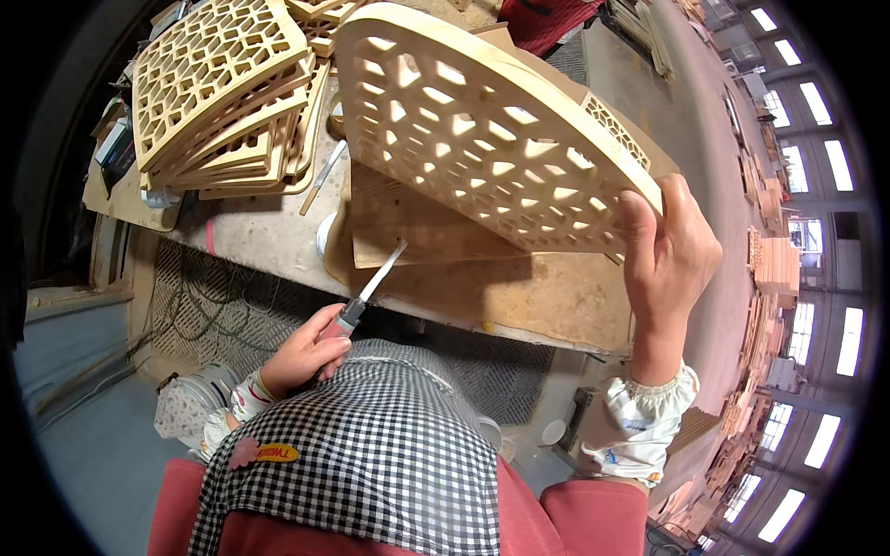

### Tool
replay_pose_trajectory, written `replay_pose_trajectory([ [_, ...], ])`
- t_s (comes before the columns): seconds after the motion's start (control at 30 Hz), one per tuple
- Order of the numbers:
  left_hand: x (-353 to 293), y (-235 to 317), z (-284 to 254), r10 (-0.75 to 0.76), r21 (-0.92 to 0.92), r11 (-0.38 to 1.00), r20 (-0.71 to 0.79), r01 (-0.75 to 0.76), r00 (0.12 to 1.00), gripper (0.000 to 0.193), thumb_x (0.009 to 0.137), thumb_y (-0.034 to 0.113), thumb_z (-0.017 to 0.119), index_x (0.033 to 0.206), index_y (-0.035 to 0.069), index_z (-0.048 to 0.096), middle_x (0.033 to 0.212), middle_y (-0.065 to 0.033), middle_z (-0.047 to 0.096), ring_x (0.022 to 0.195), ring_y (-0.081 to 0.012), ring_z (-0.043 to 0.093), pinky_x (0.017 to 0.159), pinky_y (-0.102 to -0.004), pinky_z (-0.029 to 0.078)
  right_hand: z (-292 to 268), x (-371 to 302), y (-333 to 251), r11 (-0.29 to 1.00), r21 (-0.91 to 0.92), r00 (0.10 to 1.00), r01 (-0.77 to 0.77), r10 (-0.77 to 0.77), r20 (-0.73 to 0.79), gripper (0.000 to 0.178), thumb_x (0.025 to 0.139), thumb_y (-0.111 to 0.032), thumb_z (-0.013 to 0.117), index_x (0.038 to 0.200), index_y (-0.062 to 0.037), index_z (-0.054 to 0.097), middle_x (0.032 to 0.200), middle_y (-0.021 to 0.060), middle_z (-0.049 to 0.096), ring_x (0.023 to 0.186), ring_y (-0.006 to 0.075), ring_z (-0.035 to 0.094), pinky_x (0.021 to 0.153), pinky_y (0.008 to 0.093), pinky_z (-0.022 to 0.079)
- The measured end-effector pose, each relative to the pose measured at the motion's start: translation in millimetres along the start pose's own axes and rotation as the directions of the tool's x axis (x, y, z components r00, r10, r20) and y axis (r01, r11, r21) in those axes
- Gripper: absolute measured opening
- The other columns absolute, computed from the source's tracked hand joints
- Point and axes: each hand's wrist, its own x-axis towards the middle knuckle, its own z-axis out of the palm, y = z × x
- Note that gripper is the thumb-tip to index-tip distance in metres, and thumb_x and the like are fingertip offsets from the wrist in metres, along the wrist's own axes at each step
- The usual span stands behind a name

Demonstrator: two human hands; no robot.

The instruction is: The person holds a wooden lattice panel and sands the interior of its geometric cutouts using a handheld pneumatic or electric sanding tool, while another worker operates at an adjacent bench.

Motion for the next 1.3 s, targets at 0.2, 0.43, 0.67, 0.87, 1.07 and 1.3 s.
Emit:
replay_pose_trajectory([
  [0.2, -2.0, 42.8, 49.4, 0.284, 0.352, 0.909, -0.128, -0.225, 0.950, 0.064, 0.102, 0.018, 0.069, 0.157, 0.000, 0.042, 0.100, -0.0023, 0.067, 0.081, -0.0087, 0.062, 0.074, -0.0249, 0.052, 1.2, -4.2, -15.2, 0.999, -0.041, 0.996, 0.023, -0.026, -0.080, 0.043, 0.101, -0.042, 0.072, 0.084, -0.0063, 0.057, 0.069, 0.0088, 0.057, 0.060, 0.0292, 0.056, 0.056, 0.0351, 0.043],
  [0.43, 15.6, 59.9, 112.4, 0.287, 0.420, 0.887, -0.169, -0.194, 0.943, 0.068, 0.100, 0.033, 0.072, 0.154, 0.001, 0.047, 0.111, -0.0113, 0.075, 0.097, -0.0219, 0.072, 0.089, -0.0353, 0.056, 0.2, -0.7, -14.5, 0.994, -0.076, 0.988, 0.078, -0.087, -0.124, 0.054, 0.097, -0.053, 0.072, 0.077, -0.0077, 0.052, 0.066, 0.0092, 0.056, 0.057, 0.0290, 0.056, 0.053, 0.0390, 0.042],
  [0.67, 45.3, 85.0, 151.3, 0.132, 0.045, 0.991, -0.191, -0.126, 0.973, 0.052, 0.110, 0.033, 0.057, 0.151, 0.003, 0.047, 0.079, 0.0018, 0.058, 0.056, -0.0047, 0.053, 0.049, -0.0216, 0.046, -3.7, -4.6, -15.5, 0.993, -0.025, 0.984, 0.114, -0.117, -0.137, 0.053, 0.100, -0.050, 0.070, 0.077, -0.0055, 0.051, 0.070, 0.0117, 0.058, 0.060, 0.0322, 0.057, 0.055, 0.0399, 0.043],
  [0.87, 71.8, 99.3, 154.1, 0.087, -0.001, 0.996, -0.224, -0.089, 0.971, 0.038, 0.112, 0.037, 0.054, 0.130, 0.004, 0.056, 0.072, 0.0006, 0.057, 0.051, -0.0055, 0.052, 0.045, -0.0222, 0.045, 0.9, -7.1, -10.6, 0.983, -0.061, 0.963, 0.171, -0.180, -0.199, 0.047, 0.093, -0.053, 0.075, 0.074, -0.0135, 0.058, 0.065, 0.0040, 0.064, 0.057, 0.0264, 0.063, 0.050, 0.0380, 0.043],
  [1.07, 50.2, 70.2, 142.1, 0.109, 0.028, 0.994, -0.157, -0.106, 0.982, 0.034, 0.112, 0.037, 0.053, 0.126, 0.006, 0.056, 0.075, 0.0011, 0.056, 0.053, -0.0048, 0.052, 0.046, -0.0213, 0.043, 8.5, -1.9, -0.1, 0.984, -0.080, 0.953, 0.157, -0.172, -0.247, 0.050, 0.095, -0.055, 0.073, 0.075, -0.0106, 0.060, 0.068, 0.0061, 0.068, 0.060, 0.0295, 0.066, 0.053, 0.0397, 0.047],
  [1.3, 34.1, 51.1, 121.9, 0.155, 0.028, 0.988, -0.255, -0.153, 0.954, 0.031, 0.111, 0.037, 0.055, 0.119, 0.007, 0.054, 0.082, -0.0005, 0.056, 0.059, -0.0053, 0.053, 0.046, -0.0229, 0.044, 6.2, -0.6, 2.6, 0.988, -0.077, 0.972, 0.135, -0.147, -0.185, 0.054, 0.097, -0.055, 0.071, 0.074, -0.0084, 0.055, 0.069, 0.0092, 0.064, 0.063, 0.0332, 0.064, 0.056, 0.0422, 0.046],
])
